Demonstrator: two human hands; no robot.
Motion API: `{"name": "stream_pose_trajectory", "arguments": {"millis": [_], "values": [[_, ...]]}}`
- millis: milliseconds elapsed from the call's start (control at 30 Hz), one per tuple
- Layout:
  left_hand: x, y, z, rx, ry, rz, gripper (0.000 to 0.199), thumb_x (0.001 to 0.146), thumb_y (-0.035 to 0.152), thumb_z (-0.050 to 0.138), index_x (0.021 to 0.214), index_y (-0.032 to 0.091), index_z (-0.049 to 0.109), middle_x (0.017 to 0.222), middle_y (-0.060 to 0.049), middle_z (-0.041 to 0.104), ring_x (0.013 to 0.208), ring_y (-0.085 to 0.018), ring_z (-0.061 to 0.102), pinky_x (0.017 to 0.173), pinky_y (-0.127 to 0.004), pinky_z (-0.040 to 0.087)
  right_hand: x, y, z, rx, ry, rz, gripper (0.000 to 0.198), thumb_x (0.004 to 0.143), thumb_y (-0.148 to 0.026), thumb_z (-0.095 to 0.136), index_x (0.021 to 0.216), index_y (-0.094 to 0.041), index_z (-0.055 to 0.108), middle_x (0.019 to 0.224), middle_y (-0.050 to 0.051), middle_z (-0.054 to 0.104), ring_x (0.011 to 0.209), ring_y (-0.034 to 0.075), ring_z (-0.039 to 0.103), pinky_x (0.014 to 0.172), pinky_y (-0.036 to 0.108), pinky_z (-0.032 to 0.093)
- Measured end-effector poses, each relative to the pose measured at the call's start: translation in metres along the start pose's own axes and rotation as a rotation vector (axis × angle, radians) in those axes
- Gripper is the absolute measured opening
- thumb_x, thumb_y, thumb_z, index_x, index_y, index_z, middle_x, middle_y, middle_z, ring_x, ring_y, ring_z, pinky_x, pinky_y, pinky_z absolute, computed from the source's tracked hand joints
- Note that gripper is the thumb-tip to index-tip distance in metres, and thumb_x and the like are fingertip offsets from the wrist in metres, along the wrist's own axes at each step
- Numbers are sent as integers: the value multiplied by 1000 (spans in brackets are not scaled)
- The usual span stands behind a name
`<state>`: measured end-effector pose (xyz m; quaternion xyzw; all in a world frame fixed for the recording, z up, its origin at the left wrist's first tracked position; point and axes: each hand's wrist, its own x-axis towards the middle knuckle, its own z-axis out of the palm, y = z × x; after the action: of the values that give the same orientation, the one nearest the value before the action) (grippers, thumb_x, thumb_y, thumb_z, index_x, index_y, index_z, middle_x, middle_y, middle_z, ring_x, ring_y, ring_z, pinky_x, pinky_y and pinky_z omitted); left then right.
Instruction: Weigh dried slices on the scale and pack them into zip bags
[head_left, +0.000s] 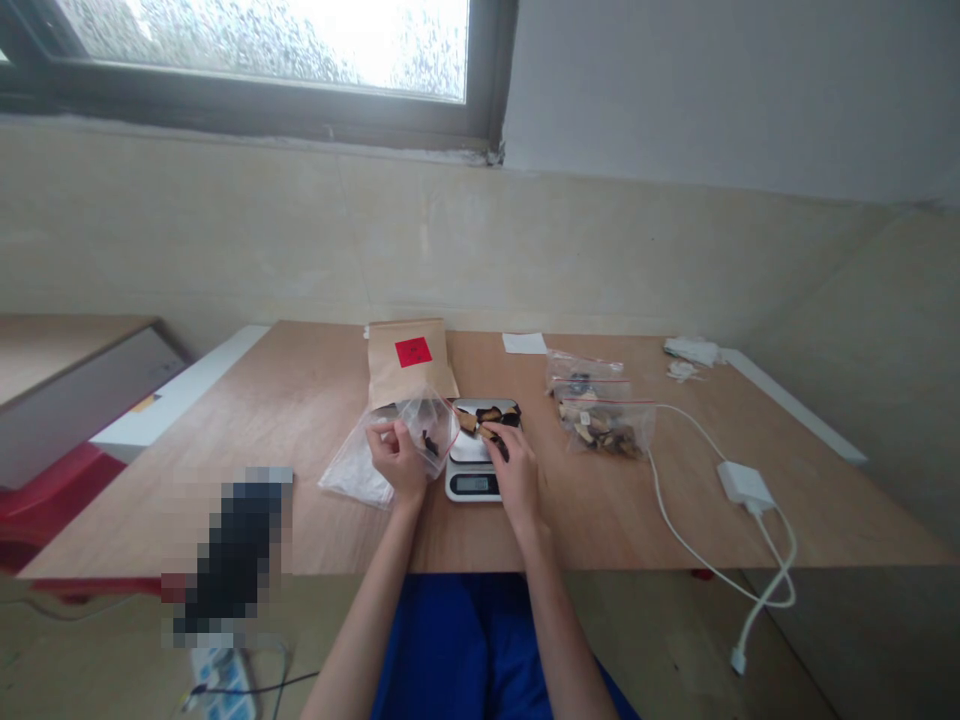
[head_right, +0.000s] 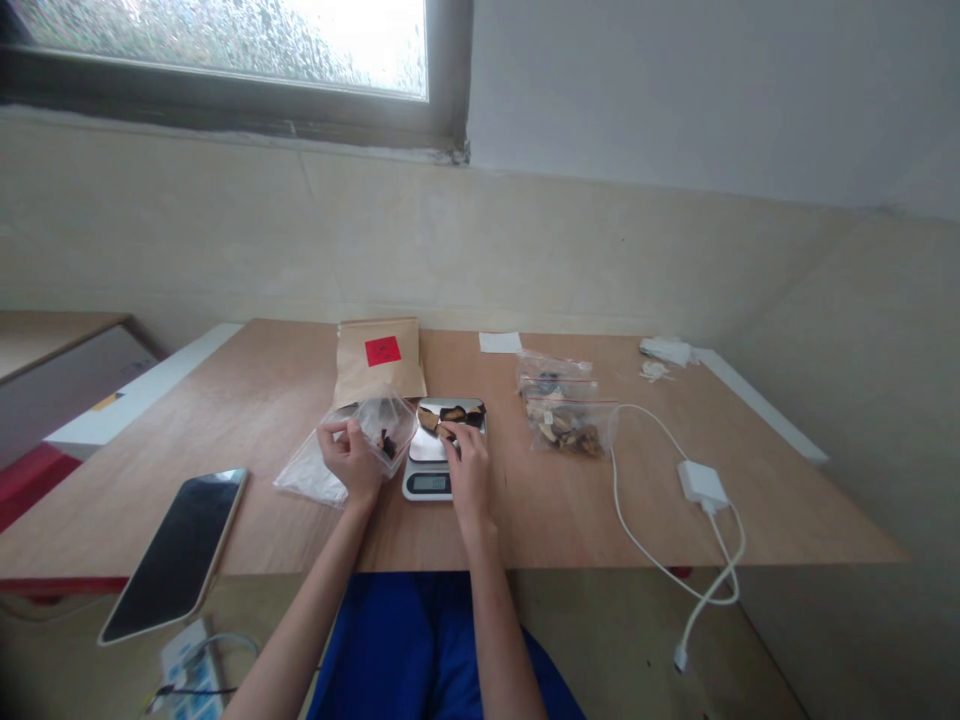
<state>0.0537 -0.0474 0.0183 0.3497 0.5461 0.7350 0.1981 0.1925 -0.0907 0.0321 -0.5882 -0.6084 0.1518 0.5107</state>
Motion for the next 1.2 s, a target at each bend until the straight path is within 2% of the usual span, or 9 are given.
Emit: {"name": "stream_pose_trajectory", "arguments": {"millis": [133, 233, 467, 533, 633, 767, 967, 1100, 1200], "values": [[0, 0, 0, -1, -2, 20, 22, 80, 36, 49, 70, 21, 38, 45, 11, 34, 38, -6, 34, 42, -19, 27, 7, -14, 2, 197, 49, 143, 23, 83, -26, 49, 100, -19, 63, 95, 6, 68, 79, 18, 63, 71, 30, 53], [0, 1, 0, 8, -11, 35, 20, 80, 35, 48, 70, 20, 39, 46, 10, 36, 39, -7, 37, 42, -19, 29, 13, -33, 11, 367, 11, 175, 25, 81, -29, 51, 100, -19, 63, 90, 4, 68, 68, 15, 63, 57, 25, 54], [0, -1, -1, -11, -41, 19, 22, 79, 38, 50, 72, 20, 41, 50, 9, 41, 42, -7, 41, 44, -19, 32, 21, -61, 35, 235, -214, 14, 32, 78, -14, 47, 107, -21, 60, 106, 5, 65, 93, 17, 61, 82, 30, 50], [1, -3, 0, -16, -27, -1, 21, 78, 38, 50, 72, 20, 41, 51, 9, 42, 42, -7, 41, 45, -19, 33, 21, -62, 34, 177, -210, -45, 33, 79, -14, 47, 110, -20, 59, 109, 7, 63, 99, 18, 58, 86, 32, 48], [3, -5, 0, -30, 7, -27, 21, 78, 38, 50, 72, 20, 40, 49, 9, 40, 41, -7, 40, 44, -19, 31, 23, -55, 28, 72, -104, -99, 28, 83, -15, 43, 105, -19, 60, 106, 8, 61, 103, 19, 54, 92, 34, 44], [4, -5, 1, -40, 28, -38, 20, 79, 37, 49, 72, 21, 39, 46, 11, 36, 38, -6, 37, 42, -18, 28, 36, -29, 27, -91, -12, -58, 31, 84, -15, 40, 110, -15, 57, 114, 14, 54, 113, 22, 47, 98, 38, 38], [5, -3, 1, -30, 37, -44, 20, 79, 35, 49, 71, 21, 38, 44, 12, 33, 36, -6, 32, 41, -19, 24, 50, 10, 40, -350, -140, -85, 33, 83, -29, 53, 112, -14, 57, 119, 18, 50, 118, 30, 42, 99, 49, 33], [5, -5, 1, -24, 39, -44, 20, 80, 35, 49, 71, 21, 38, 45, 11, 33, 38, -6, 34, 42, -19, 25, 46, 14, 45, -431, -196, -169, 25, 84, -26, 53, 107, -19, 59, 109, 14, 55, 106, 27, 49, 92, 47, 38], [5, -6, 0, -30, 29, -46, 20, 80, 36, 49, 71, 21, 38, 46, 11, 33, 39, -6, 34, 43, -19, 25, 43, 11, 46, -434, -197, -146, 21, 83, -23, 54, 103, -21, 60, 108, 14, 55, 101, 28, 49, 87, 47, 39]]}}
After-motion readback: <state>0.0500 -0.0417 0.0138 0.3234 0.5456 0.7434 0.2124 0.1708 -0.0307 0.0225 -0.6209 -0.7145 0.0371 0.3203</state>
